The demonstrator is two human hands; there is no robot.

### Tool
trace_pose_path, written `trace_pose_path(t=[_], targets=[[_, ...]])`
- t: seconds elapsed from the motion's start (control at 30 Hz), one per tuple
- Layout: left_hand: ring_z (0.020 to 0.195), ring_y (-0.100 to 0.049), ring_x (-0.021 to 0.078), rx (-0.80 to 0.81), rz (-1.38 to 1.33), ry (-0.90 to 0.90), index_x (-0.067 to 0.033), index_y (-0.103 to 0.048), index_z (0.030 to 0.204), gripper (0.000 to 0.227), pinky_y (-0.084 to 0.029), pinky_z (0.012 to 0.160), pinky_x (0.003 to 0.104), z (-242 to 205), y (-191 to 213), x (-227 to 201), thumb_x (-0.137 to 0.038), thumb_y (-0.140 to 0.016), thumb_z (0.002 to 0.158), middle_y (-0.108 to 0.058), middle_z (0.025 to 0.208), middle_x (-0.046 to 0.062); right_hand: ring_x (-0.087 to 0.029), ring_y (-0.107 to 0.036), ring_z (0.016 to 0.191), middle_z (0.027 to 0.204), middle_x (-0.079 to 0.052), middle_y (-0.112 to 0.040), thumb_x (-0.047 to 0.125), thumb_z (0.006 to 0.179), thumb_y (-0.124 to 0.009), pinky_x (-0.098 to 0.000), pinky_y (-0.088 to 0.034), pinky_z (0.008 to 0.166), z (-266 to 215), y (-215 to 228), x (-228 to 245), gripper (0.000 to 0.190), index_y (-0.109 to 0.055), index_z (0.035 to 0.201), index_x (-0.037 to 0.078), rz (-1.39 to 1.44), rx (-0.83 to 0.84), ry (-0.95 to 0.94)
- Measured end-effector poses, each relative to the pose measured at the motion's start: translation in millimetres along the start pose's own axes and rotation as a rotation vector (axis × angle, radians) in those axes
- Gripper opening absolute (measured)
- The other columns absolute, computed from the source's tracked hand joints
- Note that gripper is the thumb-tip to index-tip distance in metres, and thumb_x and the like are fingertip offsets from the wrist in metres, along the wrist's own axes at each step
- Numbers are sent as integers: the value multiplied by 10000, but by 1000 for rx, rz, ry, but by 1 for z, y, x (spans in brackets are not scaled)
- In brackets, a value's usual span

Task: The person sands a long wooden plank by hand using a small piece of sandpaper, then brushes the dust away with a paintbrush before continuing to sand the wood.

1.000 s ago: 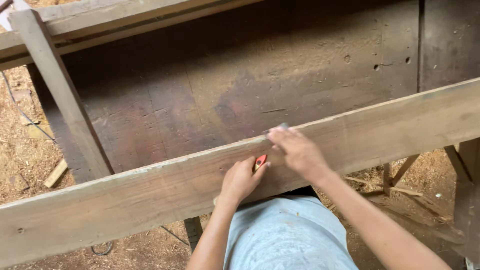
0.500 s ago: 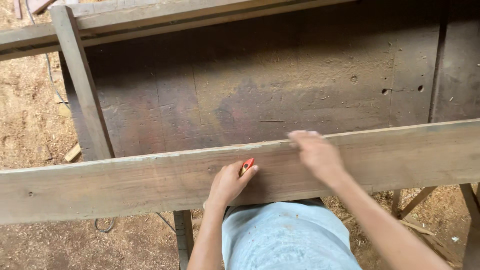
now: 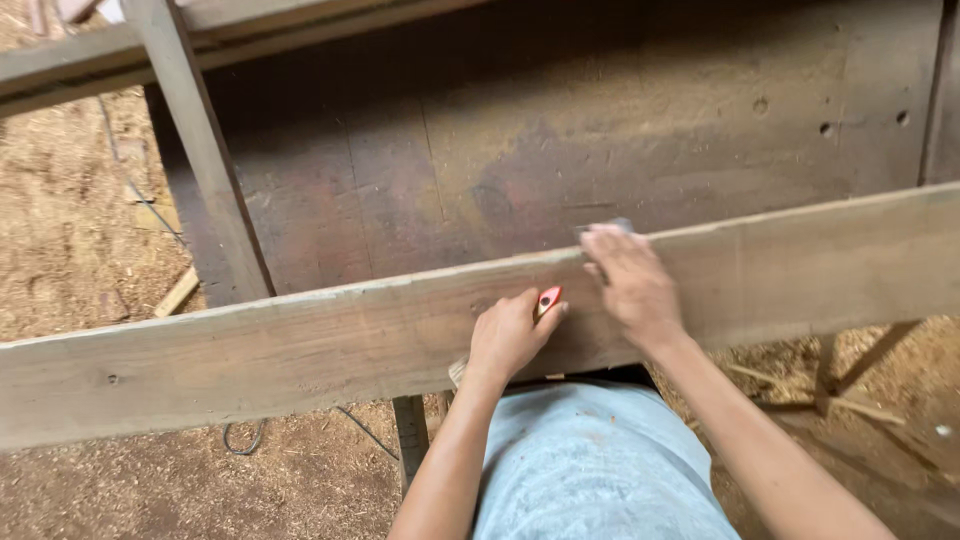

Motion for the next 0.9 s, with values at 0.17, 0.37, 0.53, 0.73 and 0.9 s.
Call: trace_pose_path(t=[0.17, 0.37, 0.53, 0.73, 0.9], targets=[[765, -692, 409, 33, 5, -14, -69, -660, 871, 480, -532, 702, 530, -9, 11, 12, -541, -603, 936, -702, 764, 208, -218, -603, 1259, 1402, -35, -648, 178, 1091, -444, -373, -503, 1095, 22, 3, 6, 385, -580, 1451, 174, -38, 258, -160], [780, -684, 417, 8, -41, -21, -59, -654, 862, 476, -521, 702, 532, -21, 34, 38, -528, -608, 927, -703, 775, 207, -229, -599, 1313, 1381, -54, -660, 219, 1051, -521, -401, -449, 1163, 28, 1, 60, 334, -639, 1352, 135, -6, 68, 0], [807, -692, 402, 72, -63, 52, -64, -642, 868, 484, -517, 728, 523, -24, 42, 49, -543, -603, 930, -711, 781, 203, -242, -586, 1320, 1393, -83, -653, 213, 1025, -557, -429, -419, 1151, 23, -19, 73, 330, -662, 1324, 119, -13, 32, 34], [845, -671, 427, 0, -208, 152, -57, -639, 885, 490, -507, 723, 520, -27, 56, 69, -544, -604, 932, -704, 836, 203, -251, -574, 1330, 1378, -109, -662, 143, 979, -532, -417, -428, 1134, 25, -23, 105, 402, -630, 1360, 64, 34, 37, 93], [833, -678, 419, 35, -211, 128, -73, -655, 899, 461, -502, 727, 521, -24, 58, 70, -531, -605, 920, -706, 814, 201, -224, -601, 1250, 1361, -90, -651, 130, 1035, -512, -438, -438, 1060, 40, -37, 75, 387, -567, 1414, 81, -179, 331, 12]])
Point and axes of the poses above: each hand's wrist, its own z-axis towards the middle knuckle, its own y-axis out of the back of the hand, x = y × z, the point moved 10 cm from there along z, towards the middle knuckle
